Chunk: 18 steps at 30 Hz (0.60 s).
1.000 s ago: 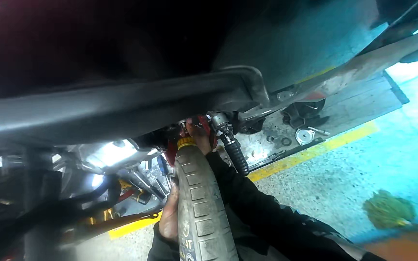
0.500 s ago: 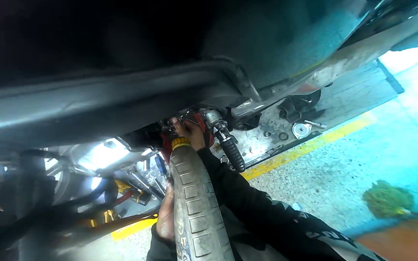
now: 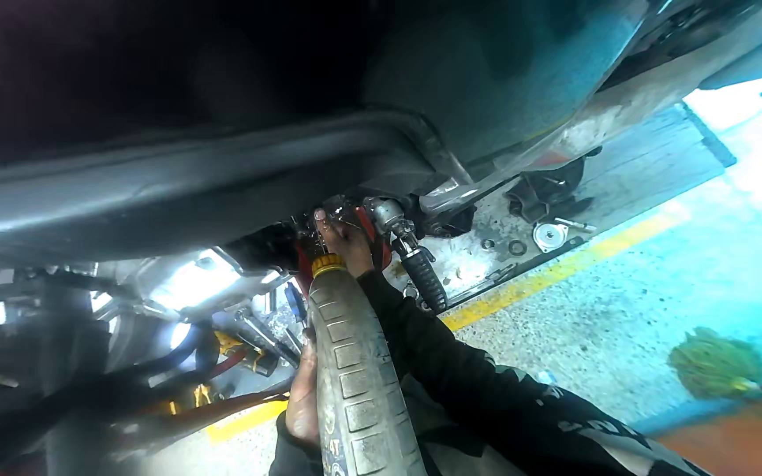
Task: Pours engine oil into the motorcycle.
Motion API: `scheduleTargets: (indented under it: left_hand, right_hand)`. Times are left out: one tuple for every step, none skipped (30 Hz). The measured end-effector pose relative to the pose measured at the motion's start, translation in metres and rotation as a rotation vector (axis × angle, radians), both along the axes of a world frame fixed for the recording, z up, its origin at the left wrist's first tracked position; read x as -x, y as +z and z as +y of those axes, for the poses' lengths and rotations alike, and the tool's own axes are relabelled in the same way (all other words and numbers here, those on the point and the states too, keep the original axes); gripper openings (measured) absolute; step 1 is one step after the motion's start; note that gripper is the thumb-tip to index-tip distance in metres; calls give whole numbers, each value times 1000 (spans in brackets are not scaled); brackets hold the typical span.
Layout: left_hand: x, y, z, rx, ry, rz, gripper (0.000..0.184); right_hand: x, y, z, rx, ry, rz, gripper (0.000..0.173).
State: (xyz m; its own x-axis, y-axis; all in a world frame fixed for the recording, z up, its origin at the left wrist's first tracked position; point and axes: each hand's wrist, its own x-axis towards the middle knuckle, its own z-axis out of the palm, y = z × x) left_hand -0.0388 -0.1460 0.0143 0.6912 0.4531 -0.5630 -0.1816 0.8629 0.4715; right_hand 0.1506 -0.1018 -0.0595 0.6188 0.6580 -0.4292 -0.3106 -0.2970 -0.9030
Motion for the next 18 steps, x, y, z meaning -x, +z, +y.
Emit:
scheduleTargets:
  left_hand:
    - [1, 0, 0, 4, -3, -18, 38]
    - [2, -1, 1, 0, -5, -17, 38]
    - [2, -3, 2, -2, -9, -20, 38]
    - [5, -9, 3, 7, -19, -29, 39]
    - [13, -23, 4, 7, -34, -41, 41]
    - [25, -43, 5, 7, -58, -56, 46]
    - [31, -54, 5, 10, -57, -35, 47]
    - [32, -58, 4, 22, -51, -15, 46]
    - [33, -59, 3, 30, -47, 5, 45]
    - [35, -61, 4, 48, -45, 4, 44]
    - [36, -63, 5, 65, -46, -19, 44]
    - [37, -64, 5, 62, -53, -35, 44]
    - [35, -59, 4, 57, -51, -22, 44]
    - [33, -55, 3, 57, -45, 0, 43]
    - [33, -53, 2, 67, -40, 8, 42]
    - [33, -51, 0, 75, -44, -2, 40]
    - [32, -48, -2, 78, -46, -35, 39]
    - [28, -42, -3, 91, -45, -86, 39]
  right_hand:
    - [-1, 3, 1, 22, 7, 17, 53]
    - [-2, 2, 2, 34, 0, 17, 54]
    - [-2, 0, 4, 28, -15, 9, 53]
    - [-2, -3, 4, 16, -25, -3, 49]
    - [-3, -6, 3, 1, -32, -17, 46]
    - [-3, -10, 3, -17, -40, -43, 44]
    - [-2, -13, 2, -45, -51, -57, 42]
    - [0, -15, -1, -83, -65, -38, 40]
    - [4, -18, -4, -134, -85, 27, 37]
    - [10, -21, -6, -183, -136, 124, 36]
    - [18, -20, -7, -199, -212, 256, 35]
    - [24, -19, -9, -181, -269, 380, 33]
    - [27, -21, -11, -143, -285, 467, 30]
    - [30, -24, -12, -93, -270, 502, 27]
    - [31, -28, -12, -52, -231, 494, 23]
    - [31, -30, -13, -25, -178, 482, 21]
    - [30, -32, -14, -10, -130, 475, 23]
    - [29, -36, -12, -2, -96, 467, 25]
